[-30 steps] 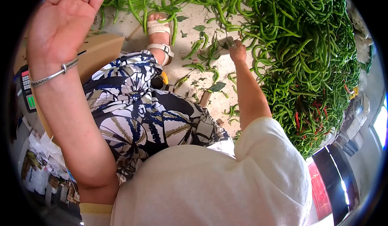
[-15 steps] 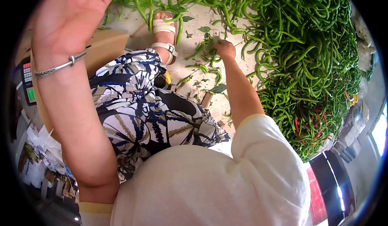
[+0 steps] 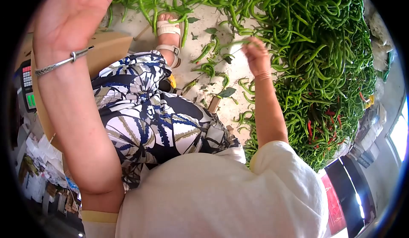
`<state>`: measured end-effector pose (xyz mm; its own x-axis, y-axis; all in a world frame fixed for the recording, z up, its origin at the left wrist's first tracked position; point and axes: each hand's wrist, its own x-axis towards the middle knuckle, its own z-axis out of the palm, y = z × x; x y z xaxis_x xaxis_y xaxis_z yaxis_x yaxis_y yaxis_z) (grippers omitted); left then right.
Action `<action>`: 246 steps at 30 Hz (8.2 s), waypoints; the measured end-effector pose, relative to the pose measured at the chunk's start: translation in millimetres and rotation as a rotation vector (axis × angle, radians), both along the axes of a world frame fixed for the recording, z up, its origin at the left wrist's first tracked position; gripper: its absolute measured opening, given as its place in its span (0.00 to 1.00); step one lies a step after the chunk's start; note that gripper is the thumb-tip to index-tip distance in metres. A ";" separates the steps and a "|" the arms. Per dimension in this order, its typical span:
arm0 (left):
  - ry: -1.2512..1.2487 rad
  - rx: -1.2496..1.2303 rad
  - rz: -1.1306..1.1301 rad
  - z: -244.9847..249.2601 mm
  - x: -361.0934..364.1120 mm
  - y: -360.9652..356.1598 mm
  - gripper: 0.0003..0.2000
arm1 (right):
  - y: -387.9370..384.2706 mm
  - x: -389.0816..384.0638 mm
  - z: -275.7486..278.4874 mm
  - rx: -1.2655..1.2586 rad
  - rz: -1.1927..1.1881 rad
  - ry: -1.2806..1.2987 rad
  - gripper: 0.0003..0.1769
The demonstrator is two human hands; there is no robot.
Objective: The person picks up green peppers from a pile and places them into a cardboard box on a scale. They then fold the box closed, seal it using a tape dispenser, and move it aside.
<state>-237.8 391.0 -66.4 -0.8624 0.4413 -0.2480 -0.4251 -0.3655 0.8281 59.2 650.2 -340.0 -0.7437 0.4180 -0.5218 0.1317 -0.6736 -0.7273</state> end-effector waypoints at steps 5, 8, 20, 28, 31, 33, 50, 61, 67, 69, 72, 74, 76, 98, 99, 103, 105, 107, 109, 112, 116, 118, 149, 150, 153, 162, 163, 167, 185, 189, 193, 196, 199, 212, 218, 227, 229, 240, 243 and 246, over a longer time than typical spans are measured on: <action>-0.002 -0.006 -0.014 0.2 1.1 1.4 0.09 | 14.7 26.7 -27.1 0.074 -0.175 -0.475 0.17; -0.009 -0.010 -0.018 -2.7 1.8 2.1 0.09 | 15.4 130.0 -116.0 0.801 0.617 -1.123 0.13; -0.003 -0.013 -0.021 -2.7 4.5 5.7 0.09 | -67.9 147.8 -108.7 1.105 0.879 -1.027 0.26; 0.003 -0.003 -0.014 1.0 2.7 3.8 0.08 | -45.7 17.0 -52.5 0.324 0.467 -0.695 0.16; -0.004 0.009 -0.009 0.7 2.8 1.3 0.08 | -35.1 20.8 -63.0 0.490 0.330 -0.785 0.16; -0.003 0.016 -0.005 0.5 2.2 0.4 0.08 | -32.7 22.3 -74.4 0.662 0.353 -0.821 0.16; -0.049 0.102 0.016 11.9 4.0 -6.0 0.07 | -8.4 25.6 -166.7 0.977 0.499 -1.263 0.28; 0.033 0.085 0.000 12.5 6.3 -3.0 0.09 | 8.2 -24.7 -5.6 0.241 -0.014 -0.431 0.26; -0.004 0.054 0.017 11.8 4.5 0.0 0.08 | -92.7 17.8 -89.4 0.868 0.806 -1.063 0.69; -0.001 0.097 0.014 7.9 7.5 -1.0 0.07 | -139.2 4.1 -75.9 0.900 0.814 -1.212 0.70; 0.021 0.169 -0.031 4.2 5.4 -7.8 0.07 | -171.5 -2.7 -57.9 0.812 0.542 -1.310 0.65; 0.034 0.151 0.005 4.3 5.5 -4.8 0.07 | -177.0 3.6 -61.0 0.757 0.454 -1.332 0.61; 0.058 0.171 0.028 1.2 5.2 -2.8 0.07 | -178.8 7.9 -66.5 0.825 0.442 -1.319 0.50; 0.036 0.236 -0.004 5.8 4.6 -14.3 0.09 | -95.2 -71.5 -48.0 1.401 1.460 -0.618 0.62; 0.059 0.233 0.005 4.3 5.5 -14.3 0.09 | -102.4 -78.0 -42.8 1.440 1.554 -0.630 0.62; 0.104 0.210 0.060 1.7 6.3 -8.9 0.10 | -108.5 -68.2 -53.9 1.582 1.648 -0.594 0.58; 0.070 0.240 -0.002 4.0 2.4 -13.5 0.10 | -106.2 -55.7 -60.1 1.623 1.546 -0.514 0.51; 0.075 0.271 -0.043 2.2 0.5 -15.0 0.09 | -95.5 -36.0 -83.7 1.611 1.467 -0.438 0.46; 0.080 0.279 -0.016 1.1 2.3 -13.7 0.09 | -97.0 -37.1 -81.1 1.523 1.439 -0.491 0.38; 0.005 0.171 0.085 10.2 9.8 -2.3 0.08 | -98.9 -44.4 -72.4 1.366 1.461 -0.540 0.35; -0.134 0.148 0.271 -7.1 5.5 15.1 0.03 | -112.5 -54.0 -78.9 1.173 1.097 -0.677 0.16; -0.167 0.162 0.344 -7.2 6.7 22.3 0.03 | -115.1 -48.6 -117.7 1.318 1.168 -0.741 0.15; -0.009 0.374 1.584 35.3 465.7 -417.7 0.11 | -590.2 -177.3 538.1 0.187 1.048 1.197 0.17; 0.054 0.382 1.569 16.3 483.3 -418.2 0.11 | -641.8 -132.2 553.1 0.409 1.076 1.223 0.18; 0.065 0.382 1.607 -11.0 518.9 -412.2 0.12 | -806.2 -69.6 530.9 0.711 1.515 1.365 0.34; -0.386 0.372 1.810 -44.1 544.6 -417.4 0.10 | -811.9 -56.0 423.6 0.731 1.904 1.353 0.24; -0.428 0.359 1.819 -24.8 535.8 -417.3 0.07 | -787.1 -66.8 427.5 0.784 1.907 1.354 0.22; 0.058 0.504 1.489 -47.3 515.9 -433.1 0.01 | -721.6 -117.2 415.4 0.870 1.715 1.391 0.15; -0.247 0.193 1.681 10.9 439.2 -420.7 0.09 | -428.7 -303.7 322.2 1.251 1.092 0.924 0.10; -0.198 0.009 1.687 35.7 411.9 -419.1 0.09 | -354.0 -401.3 265.8 1.427 0.681 0.969 0.13; -0.070 -0.075 1.640 53.3 373.3 -416.6 0.09 | -274.8 -458.6 270.6 1.507 0.458 0.857 0.17; 0.011 -0.242 1.622 63.2 349.3 -412.6 0.09 | -227.7 -456.8 280.1 1.613 0.434 0.689 0.19; 0.180 -0.360 1.593 70.9 333.6 -409.3 0.09 | -201.3 -444.2 283.4 1.705 0.453 0.470 0.25; 0.729 -1.802 1.231 73.0 317.6 -420.0 0.19 | -224.2 -430.2 289.0 2.334 0.236 0.060 0.33; 0.946 -2.030 0.934 45.7 313.6 -422.2 0.25 | -191.7 -490.9 242.3 1.097 0.657 0.586 0.22; 0.626 -1.712 1.289 50.9 328.8 -428.5 0.17 | -247.1 -388.9 298.3 1.082 0.447 0.533 0.19; 0.625 -1.693 1.273 51.3 327.7 -428.1 0.17 | -252.9 -371.6 310.7 1.169 0.484 0.515 0.21; 0.501 -1.666 1.088 53.1 309.8 -412.2 0.14 | -268.1 -364.0 311.3 1.667 0.763 0.408 0.35; 0.421 -1.663 0.849 58.7 288.4 -404.5 0.13 | -277.5 -367.5 292.6 1.750 1.041 0.303 0.36; 0.223 -1.635 0.679 53.8 244.2 -378.2 0.16 | -302.1 -350.7 305.0 1.708 1.294 0.146 0.30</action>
